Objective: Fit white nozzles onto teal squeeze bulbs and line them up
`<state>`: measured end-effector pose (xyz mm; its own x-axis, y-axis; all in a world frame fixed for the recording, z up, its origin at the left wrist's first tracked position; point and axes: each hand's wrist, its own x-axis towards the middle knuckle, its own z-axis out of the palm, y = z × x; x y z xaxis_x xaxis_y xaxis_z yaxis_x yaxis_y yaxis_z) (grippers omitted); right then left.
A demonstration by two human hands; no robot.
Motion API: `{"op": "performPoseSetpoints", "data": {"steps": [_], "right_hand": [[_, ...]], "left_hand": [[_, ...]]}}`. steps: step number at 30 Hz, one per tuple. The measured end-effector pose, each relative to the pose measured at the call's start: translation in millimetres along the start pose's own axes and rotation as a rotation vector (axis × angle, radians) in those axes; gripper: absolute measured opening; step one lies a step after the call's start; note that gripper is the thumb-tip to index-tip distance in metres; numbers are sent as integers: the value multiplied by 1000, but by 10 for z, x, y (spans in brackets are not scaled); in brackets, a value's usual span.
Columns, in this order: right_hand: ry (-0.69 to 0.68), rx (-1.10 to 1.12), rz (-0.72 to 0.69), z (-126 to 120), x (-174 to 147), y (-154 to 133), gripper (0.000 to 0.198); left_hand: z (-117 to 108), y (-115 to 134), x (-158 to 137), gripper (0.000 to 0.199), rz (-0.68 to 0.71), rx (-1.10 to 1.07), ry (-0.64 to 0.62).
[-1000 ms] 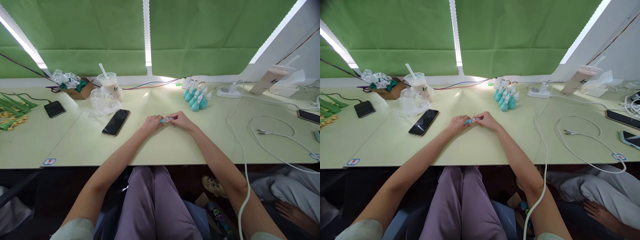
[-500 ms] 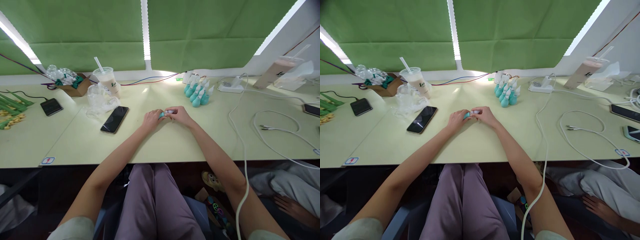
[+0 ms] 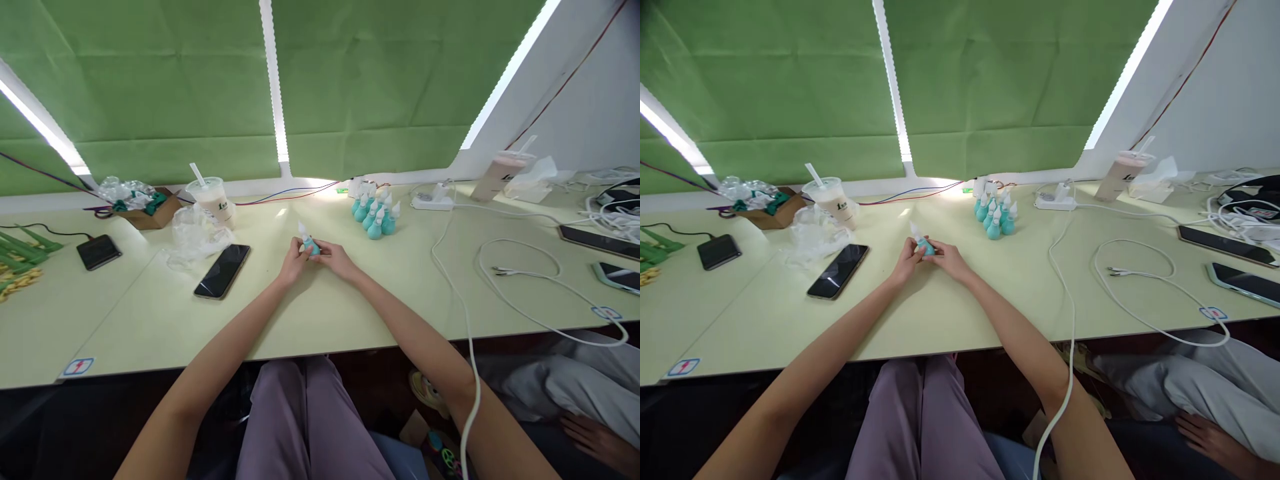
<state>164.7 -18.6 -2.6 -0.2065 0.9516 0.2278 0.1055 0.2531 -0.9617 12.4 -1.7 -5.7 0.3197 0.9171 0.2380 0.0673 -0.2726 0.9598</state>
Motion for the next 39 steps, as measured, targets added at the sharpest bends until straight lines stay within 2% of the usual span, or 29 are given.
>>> {"op": "performPoseSetpoints", "data": {"steps": [4, 7, 9, 10, 13, 15, 18, 22, 28, 33, 39], "right_hand": [[26, -9, 0, 5, 12, -17, 61], [99, -16, 4, -47, 42, -25, 52], [199, -7, 9, -117, 73, -19, 48], [253, 4, 14, -167, 89, -16, 46], [398, 67, 41, -362, 111, -31, 47], [451, 111, 67, -492, 99, -72, 51], [434, 150, 56, -599, 58, -151, 55], [363, 204, 26, -550, 31, -186, 59], [349, 141, 83, -496, 44, -124, 53], [258, 87, 36, -545, 39, -84, 53], [359, 67, 69, -544, 75, -21, 50]], "left_hand": [[6, 72, -41, 31, 42, 264, -16], [-50, 69, 6, 52, 96, 179, 5], [-155, 30, 89, 63, 140, 139, 97], [-226, 2, 139, 64, 143, 152, 184], [-446, -99, 276, 54, 42, 189, 460], [-546, -154, 325, 47, -21, 185, 503], [-595, -190, 331, 44, -48, 188, 469], [-576, -187, 315, 43, -51, 203, 411], [-565, -232, 348, 39, -54, 239, 346], [-541, -256, 325, 42, -29, 273, 231], [-511, -200, 288, 40, -8, 286, 197]]}}
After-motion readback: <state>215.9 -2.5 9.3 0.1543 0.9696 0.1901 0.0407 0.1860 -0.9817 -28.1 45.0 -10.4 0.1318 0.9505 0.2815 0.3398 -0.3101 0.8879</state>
